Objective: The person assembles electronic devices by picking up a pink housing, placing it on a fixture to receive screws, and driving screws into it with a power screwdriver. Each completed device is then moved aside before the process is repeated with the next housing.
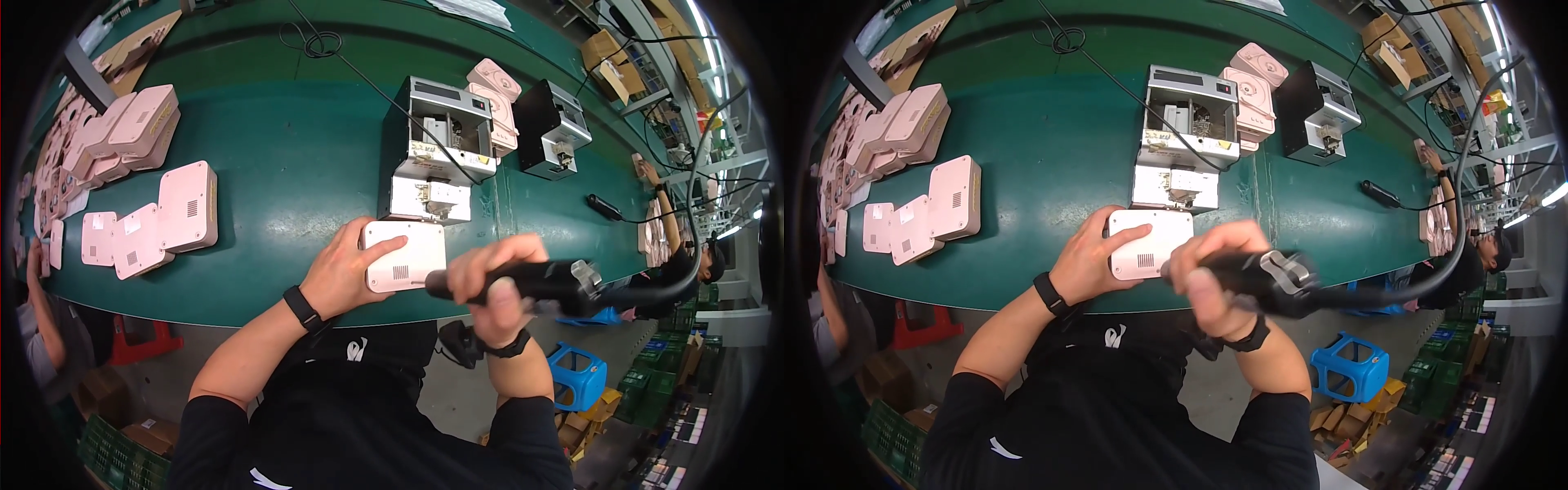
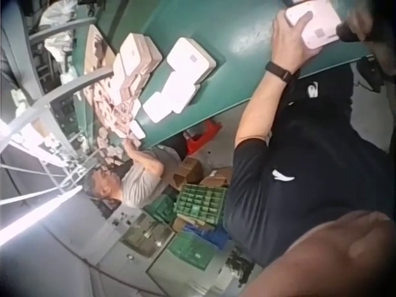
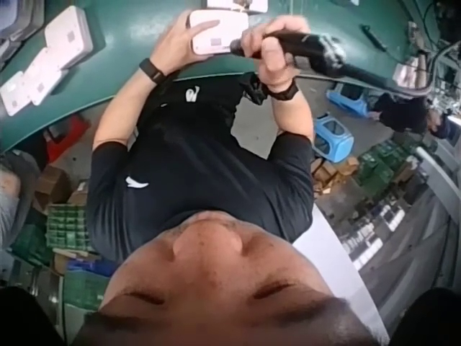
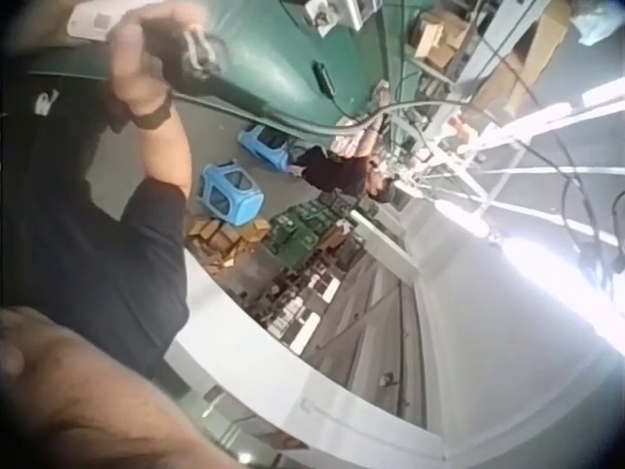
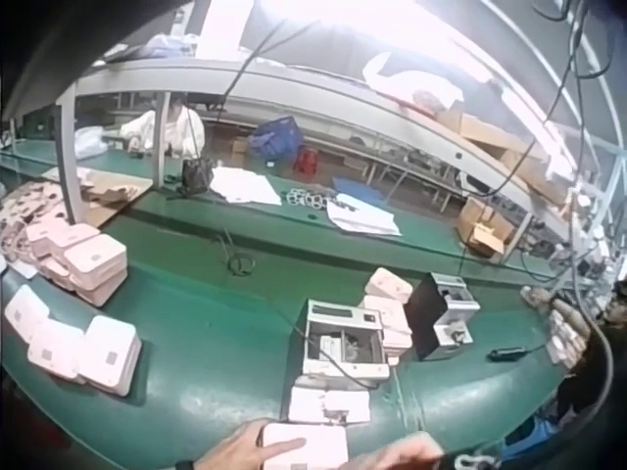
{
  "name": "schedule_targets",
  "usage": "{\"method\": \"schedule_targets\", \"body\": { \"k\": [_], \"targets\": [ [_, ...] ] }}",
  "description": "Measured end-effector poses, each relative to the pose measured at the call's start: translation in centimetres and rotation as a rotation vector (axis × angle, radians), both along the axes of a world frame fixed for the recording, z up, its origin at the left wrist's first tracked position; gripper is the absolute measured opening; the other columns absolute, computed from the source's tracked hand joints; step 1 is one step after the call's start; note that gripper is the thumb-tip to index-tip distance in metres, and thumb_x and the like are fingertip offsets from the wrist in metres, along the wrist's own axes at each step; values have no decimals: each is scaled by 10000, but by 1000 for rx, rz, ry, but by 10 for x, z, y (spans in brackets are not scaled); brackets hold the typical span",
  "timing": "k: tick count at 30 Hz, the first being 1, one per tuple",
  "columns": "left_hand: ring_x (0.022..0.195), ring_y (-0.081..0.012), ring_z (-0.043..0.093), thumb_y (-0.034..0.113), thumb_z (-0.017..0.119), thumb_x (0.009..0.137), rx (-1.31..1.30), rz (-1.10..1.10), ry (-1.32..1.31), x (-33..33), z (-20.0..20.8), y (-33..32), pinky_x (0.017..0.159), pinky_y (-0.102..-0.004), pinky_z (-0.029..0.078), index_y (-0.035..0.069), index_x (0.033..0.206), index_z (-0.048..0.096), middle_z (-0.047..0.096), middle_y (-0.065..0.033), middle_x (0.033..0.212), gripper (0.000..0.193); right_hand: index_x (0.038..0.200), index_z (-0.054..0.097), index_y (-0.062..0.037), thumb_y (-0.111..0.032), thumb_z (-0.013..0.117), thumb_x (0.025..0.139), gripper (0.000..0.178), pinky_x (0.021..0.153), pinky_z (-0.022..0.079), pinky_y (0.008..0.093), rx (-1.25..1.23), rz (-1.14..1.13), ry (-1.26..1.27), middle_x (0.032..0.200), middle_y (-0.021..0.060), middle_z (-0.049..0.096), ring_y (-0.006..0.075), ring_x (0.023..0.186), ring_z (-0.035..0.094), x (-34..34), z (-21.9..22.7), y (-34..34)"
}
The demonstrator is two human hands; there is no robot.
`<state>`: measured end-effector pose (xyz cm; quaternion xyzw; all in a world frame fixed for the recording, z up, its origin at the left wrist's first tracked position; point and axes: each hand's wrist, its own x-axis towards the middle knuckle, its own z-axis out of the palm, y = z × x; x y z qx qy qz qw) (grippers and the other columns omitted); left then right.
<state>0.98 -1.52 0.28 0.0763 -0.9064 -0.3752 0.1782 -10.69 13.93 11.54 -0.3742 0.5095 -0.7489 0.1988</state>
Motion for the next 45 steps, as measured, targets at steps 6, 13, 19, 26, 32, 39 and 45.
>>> {"method": "schedule_targets", "body": {
  "k": [6,13,19,26,32,39,45],
  "targets": [
    [1161,-386,541,215,882,611,-21,10,-29,2,4,3,945,-436,518,258,1308,600,465,-184,1301,753,1042,450,-63,-236,586,927,248,521,439,346,-153,-148,62,650,66,499,167,491,482,-49,18,-34],
    [1159,-386,541,207,877,613,-9,13,-43,1,5,5,942,-437,520,259,1304,601,466,-177,1294,745,1010,462,-53,-187,529,953,160,499,420,329,0,-240,115,645,74,489,166,487,471,-69,18,-53],
    [1158,-385,541,196,884,599,-1,15,-37,2,3,3,941,-436,521,266,1313,591,467,-178,1292,775,1021,451,-57,-220,520,957,188,506,419,331,-23,-132,-15,649,67,482,162,489,462,-50,7,-9],
    [1156,-384,542,181,893,578,-15,-1,-25,0,0,1,939,-435,521,271,1324,580,465,-178,1294,814,1063,432,-73,-300,524,946,271,536,433,346,-48,-177,43,674,65,496,159,496,466,-33,-4,25],
    [1156,-379,544,181,893,577,-9,2,-38,0,2,4,937,-434,523,273,1319,583,459,-174,1298,810,1055,431,-72,-279,527,942,254,534,436,342,-49,-210,47,672,66,499,161,499,475,-32,-11,29],
    [1157,-377,545,187,894,575,-29,8,-41,1,0,5,932,-434,525,275,1317,585,459,-170,1298,809,1026,422,-74,-247,551,927,238,515,434,340,-44,-225,15,672,70,501,160,497,472,-30,-25,28],
    [1154,-378,545,198,896,573,-39,12,-31,-1,-2,4,932,-435,525,277,1317,585,459,-169,1298,810,1000,414,-74,-213,568,912,225,506,429,337,-54,-186,44,669,75,499,158,496,460,-27,-28,28]
  ]
}}
